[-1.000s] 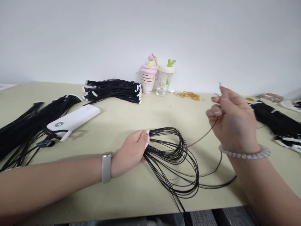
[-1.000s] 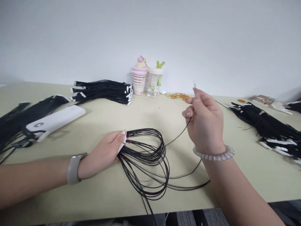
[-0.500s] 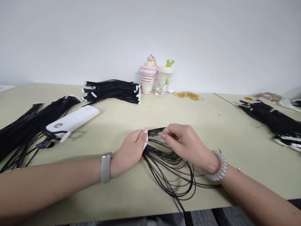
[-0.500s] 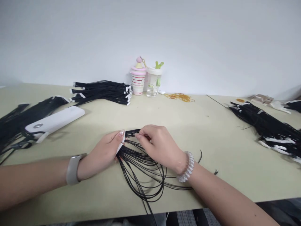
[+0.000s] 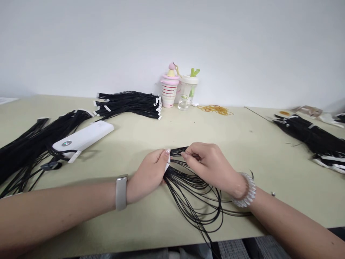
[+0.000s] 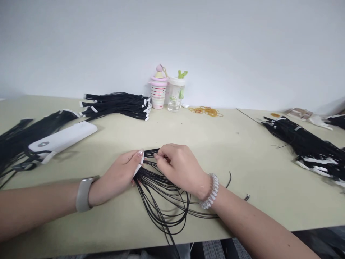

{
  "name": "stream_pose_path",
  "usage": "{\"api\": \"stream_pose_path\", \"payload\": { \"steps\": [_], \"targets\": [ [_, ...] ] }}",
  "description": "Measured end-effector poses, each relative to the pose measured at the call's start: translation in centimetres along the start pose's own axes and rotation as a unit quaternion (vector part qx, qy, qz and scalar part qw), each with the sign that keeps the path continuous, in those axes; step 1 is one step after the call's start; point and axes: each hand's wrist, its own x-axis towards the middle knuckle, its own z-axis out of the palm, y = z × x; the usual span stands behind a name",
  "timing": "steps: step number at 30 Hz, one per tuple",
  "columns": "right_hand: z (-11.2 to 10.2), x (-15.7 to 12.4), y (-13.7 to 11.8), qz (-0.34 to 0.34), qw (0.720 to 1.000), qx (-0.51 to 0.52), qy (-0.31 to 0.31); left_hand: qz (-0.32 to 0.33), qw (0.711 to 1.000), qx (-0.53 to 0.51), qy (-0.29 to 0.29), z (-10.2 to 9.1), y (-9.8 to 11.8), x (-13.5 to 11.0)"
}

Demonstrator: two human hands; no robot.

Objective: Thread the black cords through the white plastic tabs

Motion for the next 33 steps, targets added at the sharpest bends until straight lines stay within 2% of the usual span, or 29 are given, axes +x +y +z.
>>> {"api": "stream_pose_path", "payload": {
  "steps": [7,11,15,19,21,24,26,30,32,33],
  "targets": [
    [-0.1,0.2,0.2,0.031,0.994,0.085,-0.054,0.001,1.000,-0.001,-0.007,0.0,0.1,0.0],
    [0.1,0.4,0.3,-0.018,0.995,0.052,-0.082,0.006,1.000,0.006,-0.011,0.1,0.0,0.0],
    [0.6,0.4,0.0,-0.059,0.996,0.027,-0.068,0.023,1.000,0.007,-0.012,0.1,-0.4,0.0],
    [1.0,0.3,-0.2,-0.069,0.997,0.020,-0.037,0.026,1.000,0.003,-0.017,0.1,-0.5,0.1],
    [0.9,0.3,0.0,-0.072,0.996,0.008,-0.043,0.025,1.000,-0.005,-0.018,0.0,-0.4,0.0],
    [0.2,0.4,0.5,-0.070,0.995,-0.035,-0.057,0.009,1.000,-0.025,-0.016,0.0,-0.2,-0.1],
    [-0.8,0.4,0.8,-0.062,0.996,-0.048,-0.033,-0.015,0.999,-0.048,-0.012,0.0,-0.3,0.0],
    [-3.4,-0.2,0.6,0.000,0.998,0.049,0.049,-0.057,0.989,-0.136,0.024,0.3,-0.8,0.3],
    [-4.6,-0.6,0.5,0.035,0.995,0.086,0.021,-0.060,0.981,-0.183,0.040,0.5,-1.0,0.5],
    [-5.0,-0.8,0.6,0.046,0.995,0.087,-0.023,-0.060,0.977,-0.199,0.042,0.5,-1.1,0.5]
  ]
}}
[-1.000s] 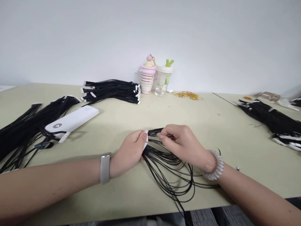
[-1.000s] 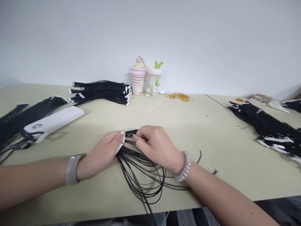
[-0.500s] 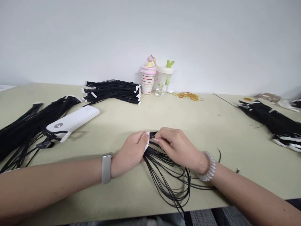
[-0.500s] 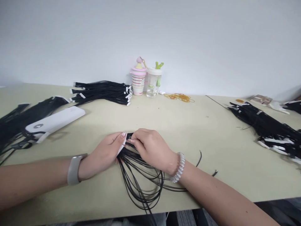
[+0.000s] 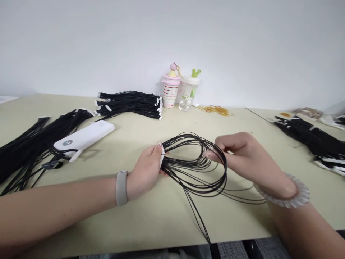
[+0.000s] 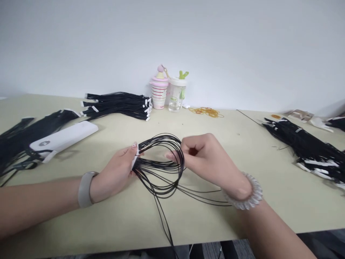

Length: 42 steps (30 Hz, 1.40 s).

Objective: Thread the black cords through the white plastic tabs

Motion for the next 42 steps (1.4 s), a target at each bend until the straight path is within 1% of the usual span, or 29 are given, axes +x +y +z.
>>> {"api": "stream_pose_path", "payload": {
  "steps": [1,3,4,5,6,8,11,14,18,23,26,31,34,36,39,42],
  "targets": [
    [-0.3,-0.2,0.1,0.013,0.998,-0.012,-0.060,-0.001,1.000,-0.007,0.001,0.0,0.0,0.0],
    [-0.3,-0.3,0.4,0.031,0.982,-0.041,-0.181,-0.001,1.000,0.000,0.006,0.1,0.2,0.0],
    [0.0,-0.4,0.6,0.034,0.973,-0.046,-0.226,-0.002,1.000,0.007,0.012,0.1,0.4,-0.1],
    [0.5,-0.3,0.7,0.030,0.965,-0.043,-0.255,-0.004,1.000,0.017,0.017,0.1,0.5,-0.2],
    [1.1,-0.2,0.8,0.021,0.962,-0.034,-0.270,-0.004,0.999,0.028,0.022,0.1,0.6,-0.2],
    [2.6,0.0,0.8,-0.009,0.964,-0.013,-0.266,0.003,0.998,0.051,0.028,0.1,0.7,-0.4],
    [4.6,0.3,0.5,-0.044,0.972,0.009,-0.230,0.017,0.997,0.072,0.019,0.0,0.7,-0.4],
    [5.5,0.5,0.1,-0.065,0.977,0.004,-0.204,0.022,0.996,0.086,0.009,-0.1,0.5,-0.4],
    [5.6,0.5,0.0,-0.093,0.977,-0.026,-0.190,0.032,0.992,0.118,0.008,-0.2,0.3,-0.3],
    [5.4,0.2,-0.2,-0.092,0.978,-0.079,-0.172,0.052,0.988,0.146,-0.007,-0.3,0.4,-0.3],
    [5.5,0.1,-0.2,-0.081,0.977,-0.081,-0.181,0.060,0.986,0.157,-0.006,-0.3,0.4,-0.3],
    [5.5,0.0,-0.2,-0.059,0.974,-0.057,-0.211,0.052,0.987,0.150,-0.015,-0.3,0.3,-0.4],
    [5.5,0.0,-0.1,-0.065,0.972,-0.069,-0.215,0.055,0.987,0.150,-0.016,-0.3,0.4,-0.4],
    [5.5,0.0,-0.1,-0.084,0.972,-0.082,-0.203,0.054,0.987,0.150,-0.009,-0.2,0.4,-0.4],
    [5.9,0.2,0.2,-0.115,0.974,-0.100,-0.167,0.037,0.990,0.136,-0.002,-0.2,0.4,-0.3],
    [6.2,0.5,0.4,-0.130,0.969,-0.146,-0.148,0.026,0.993,0.115,-0.001,-0.2,0.3,-0.3]
  ]
}}
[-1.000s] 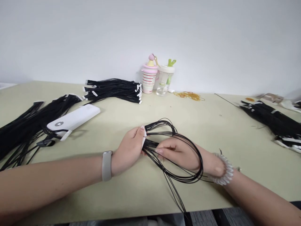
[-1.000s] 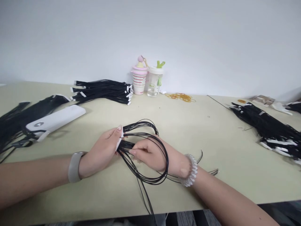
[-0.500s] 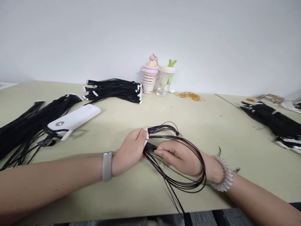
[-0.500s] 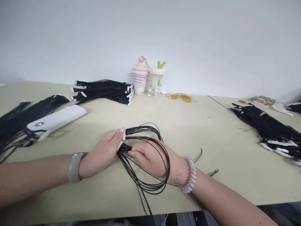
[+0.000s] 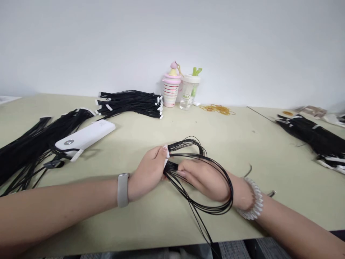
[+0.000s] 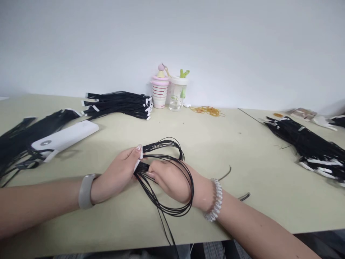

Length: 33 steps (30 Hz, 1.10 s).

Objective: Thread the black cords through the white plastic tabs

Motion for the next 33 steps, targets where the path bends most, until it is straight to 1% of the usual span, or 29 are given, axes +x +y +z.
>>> {"api": "stream_pose_path", "payload": {
  "steps": [3,5,6,8,9,10,11,12,13,14,15,16,17,18,19,20,22,23,24,25,26,28,30,33],
  "targets": [
    [-0.6,-0.2,0.3,-0.023,0.998,-0.048,-0.013,-0.003,1.000,-0.012,-0.008,0.0,0.0,0.0],
    [-1.7,-0.7,0.6,-0.029,0.998,-0.062,-0.001,-0.010,1.000,-0.020,-0.018,0.0,0.0,-0.1],
    [-2.3,-1.1,0.9,-0.020,0.998,-0.062,0.008,-0.014,0.999,-0.024,-0.021,0.1,0.1,-0.1],
    [-3.7,-1.7,1.6,0.029,0.997,-0.055,0.052,-0.019,0.999,-0.030,-0.023,0.1,0.1,-0.1],
    [-4.4,-2.0,2.0,0.065,0.991,-0.048,0.102,-0.019,0.999,-0.031,-0.022,0.1,0.1,-0.1],
    [-4.9,-2.2,2.5,0.102,0.978,-0.034,0.177,-0.019,0.999,-0.032,-0.021,0.1,0.1,-0.1],
    [-5.4,-2.3,3.0,0.132,0.954,-0.006,0.270,-0.019,0.999,-0.031,-0.023,0.1,0.1,-0.1],
    [-5.9,-2.3,3.5,0.147,0.917,0.038,0.369,-0.018,0.999,-0.028,-0.023,0.1,0.1,-0.1],
    [-6.2,-2.3,3.9,0.148,0.873,0.099,0.454,-0.017,0.999,-0.023,-0.023,0.1,0.1,-0.2],
    [-6.5,-2.2,4.3,0.138,0.827,0.167,0.519,-0.014,0.999,-0.018,-0.023,0.1,0.1,-0.2],
    [-6.8,-2.1,4.5,0.126,0.783,0.233,0.563,-0.010,1.000,-0.013,-0.024,0.0,0.1,-0.2],
    [-6.9,-2.1,4.7,0.120,0.749,0.287,0.584,-0.005,1.000,-0.010,-0.027,0.0,0.0,-0.2],
    [-7.0,-2.0,4.7,0.123,0.729,0.323,0.590,-0.001,0.999,-0.008,-0.032,0.0,0.0,-0.2],
    [-6.9,-1.9,4.5,0.133,0.728,0.340,0.580,0.004,0.999,-0.005,-0.036,0.0,0.0,-0.2],
    [-6.7,-1.8,4.1,0.144,0.746,0.343,0.552,0.007,0.999,-0.002,-0.039,0.0,-0.1,-0.2],
    [-6.3,-1.6,3.7,0.152,0.782,0.336,0.502,0.010,0.999,0.004,-0.040,0.0,-0.1,-0.2],
    [-5.1,-1.4,2.5,0.143,0.873,0.294,0.361,0.011,0.999,0.016,-0.038,-0.1,-0.1,-0.2],
    [-4.5,-1.2,1.9,0.128,0.912,0.259,0.292,0.009,0.999,0.019,-0.038,-0.1,0.0,-0.2],
    [-3.9,-1.0,1.5,0.111,0.940,0.218,0.238,0.006,0.999,0.021,-0.039,-0.1,0.0,-0.2],
    [-3.3,-0.9,1.1,0.096,0.959,0.176,0.201,0.003,0.999,0.023,-0.041,-0.1,0.1,-0.2],
    [-2.8,-0.7,0.8,0.085,0.970,0.136,0.180,0.002,0.999,0.026,-0.040,-0.1,0.2,-0.2],
    [-2.2,-0.5,0.5,0.077,0.979,0.082,0.169,0.005,0.999,0.033,-0.038,-0.1,0.3,-0.2],
    [-1.9,-0.4,0.5,0.073,0.980,0.062,0.175,0.007,0.998,0.038,-0.040,-0.1,0.4,-0.3],
    [-1.6,-0.3,0.5,0.062,0.976,0.054,0.203,0.011,0.998,0.045,-0.043,-0.2,0.5,-0.3]
  ]
}}
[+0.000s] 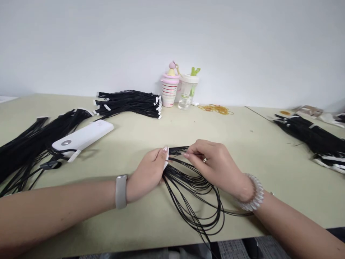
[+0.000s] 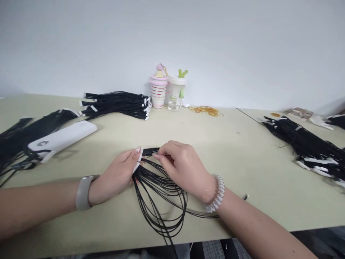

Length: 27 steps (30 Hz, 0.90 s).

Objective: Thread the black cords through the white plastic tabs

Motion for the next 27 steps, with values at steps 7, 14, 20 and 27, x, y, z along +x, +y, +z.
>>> {"api": "stream_pose_path", "payload": {
  "steps": [7,14,20,27],
  "targets": [
    [0.79,-0.11,-0.06,-0.022,0.999,-0.030,0.020,0.025,0.999,0.021,0.003,-0.06,0.25,0.01],
    [0.83,-0.30,0.37,-0.065,0.995,-0.071,0.011,0.026,1.000,0.007,-0.004,-0.05,0.25,-0.07],
    [0.52,-0.30,0.80,-0.112,0.982,-0.145,-0.036,0.007,1.000,-0.008,-0.001,0.01,0.10,-0.05],
    [0.44,-0.39,0.77,-0.143,0.968,-0.205,-0.017,0.013,1.000,-0.007,-0.003,0.02,0.12,-0.05]
  ]
}}
